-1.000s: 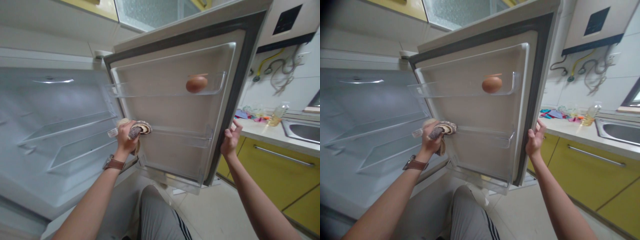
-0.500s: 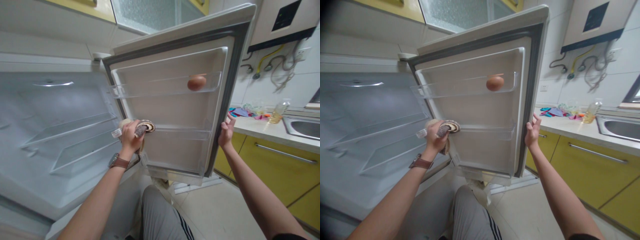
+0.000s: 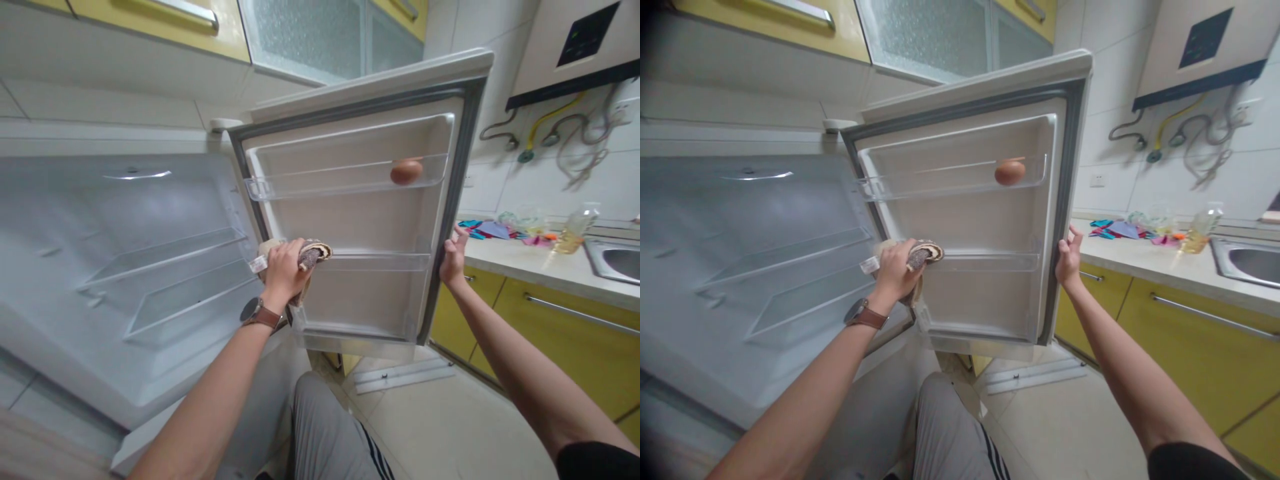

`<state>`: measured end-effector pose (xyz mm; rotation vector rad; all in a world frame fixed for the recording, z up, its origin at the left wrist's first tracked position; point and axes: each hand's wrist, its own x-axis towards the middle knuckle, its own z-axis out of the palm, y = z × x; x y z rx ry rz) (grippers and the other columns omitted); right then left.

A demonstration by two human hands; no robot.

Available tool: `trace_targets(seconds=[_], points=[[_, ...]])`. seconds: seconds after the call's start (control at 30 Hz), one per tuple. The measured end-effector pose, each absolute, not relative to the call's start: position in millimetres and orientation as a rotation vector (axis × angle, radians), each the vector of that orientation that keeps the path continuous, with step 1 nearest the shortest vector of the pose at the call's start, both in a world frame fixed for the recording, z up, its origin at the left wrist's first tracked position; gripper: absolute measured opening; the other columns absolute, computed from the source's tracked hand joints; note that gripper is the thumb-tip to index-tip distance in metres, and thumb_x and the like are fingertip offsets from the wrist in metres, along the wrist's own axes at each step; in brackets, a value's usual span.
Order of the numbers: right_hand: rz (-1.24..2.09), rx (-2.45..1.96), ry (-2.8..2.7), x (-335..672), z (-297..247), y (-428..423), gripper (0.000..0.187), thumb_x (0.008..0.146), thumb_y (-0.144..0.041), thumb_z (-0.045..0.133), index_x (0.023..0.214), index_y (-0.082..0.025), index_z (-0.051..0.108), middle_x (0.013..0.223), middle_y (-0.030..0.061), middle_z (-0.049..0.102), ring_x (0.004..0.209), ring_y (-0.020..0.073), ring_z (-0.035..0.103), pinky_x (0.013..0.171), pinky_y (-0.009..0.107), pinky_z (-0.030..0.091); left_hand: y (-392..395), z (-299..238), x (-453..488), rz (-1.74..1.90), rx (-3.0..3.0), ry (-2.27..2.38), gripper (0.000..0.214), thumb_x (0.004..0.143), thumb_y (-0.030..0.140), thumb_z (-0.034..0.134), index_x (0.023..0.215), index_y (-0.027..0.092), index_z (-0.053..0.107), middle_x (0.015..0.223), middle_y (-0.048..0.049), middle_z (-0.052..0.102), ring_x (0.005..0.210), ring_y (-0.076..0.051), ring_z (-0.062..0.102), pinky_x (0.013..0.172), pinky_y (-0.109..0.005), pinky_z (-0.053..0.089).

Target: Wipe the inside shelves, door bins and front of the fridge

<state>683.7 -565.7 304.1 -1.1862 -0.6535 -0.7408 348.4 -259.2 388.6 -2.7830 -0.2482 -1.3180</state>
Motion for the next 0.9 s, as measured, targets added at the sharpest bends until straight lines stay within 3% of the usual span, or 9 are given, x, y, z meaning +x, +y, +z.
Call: trace_targets(seconds=[0.17,0.27,0.4,0.57,0.7,0.9], points=[[-0.875,-1.442,-0.687,675,311,-579,0.059,0.091,-0.058,0.050,0.137,-0.022,0.050,0.134,0.0121,0.057,0.122,0.0294,0.057,0.112,0.056,0.043,-262,391,349,-1.181,-2.803,-0.301,0.024,0.097,0.038,0.052,0.111,0.021,0.062,0.112,-0.0126,0.074,0.106,-0.034,0.065,0.091,-0.044,0.042],[-1.085,-1.466,-0.713,643,323,-587,0.055,0.093,-0.050,0.053,0.139,-0.022,0.053,0.140,0.0141,0.057,0.131,0.0331,0.055,0.109,0.058,0.047,-265,393,348,-1.129,-2.811,-0.335,0.028,0.097,0.035,0.053,0.119,0.021,0.062,0.120,-0.0126,0.073,0.113,-0.034,0.064,0.095,-0.045,0.042],[-1.205,-1.389,-0.992,592,338,-578,0.048,0.093,-0.044,0.054,0.138,-0.025,0.058,0.142,0.0124,0.060,0.141,0.0350,0.051,0.117,0.060,0.041,-270,396,348,-1.091,-2.803,-0.360,0.030,0.097,0.032,0.054,0.123,0.020,0.062,0.123,-0.0123,0.072,0.116,-0.034,0.063,0.097,-0.045,0.042],[-1.119,-1.358,-1.084,572,331,-539,0.029,0.091,-0.040,0.058,0.113,-0.023,0.064,0.121,0.0102,0.069,0.130,0.0343,0.062,0.110,0.057,0.046,-276,400,348,-1.044,-2.801,-0.413,0.033,0.096,0.026,0.054,0.128,0.020,0.061,0.122,-0.0126,0.072,0.117,-0.034,0.063,0.098,-0.046,0.042],[-1.133,-1.240,-0.922,580,323,-522,0.018,0.091,-0.040,0.056,0.092,-0.022,0.060,0.104,0.0074,0.068,0.114,0.0304,0.067,0.104,0.054,0.047,-279,402,348,-1.018,-2.812,-0.412,0.037,0.095,0.023,0.056,0.131,0.020,0.059,0.126,-0.0131,0.070,0.121,-0.034,0.061,0.101,-0.046,0.041],[-1.171,-1.259,-1.054,591,320,-532,0.017,0.090,-0.039,0.059,0.095,-0.023,0.059,0.100,0.0058,0.066,0.106,0.0274,0.066,0.101,0.051,0.046,-276,399,345,-1.056,-2.816,-0.386,0.031,0.095,0.027,0.056,0.125,0.021,0.060,0.123,-0.0120,0.071,0.119,-0.033,0.061,0.100,-0.046,0.041]])
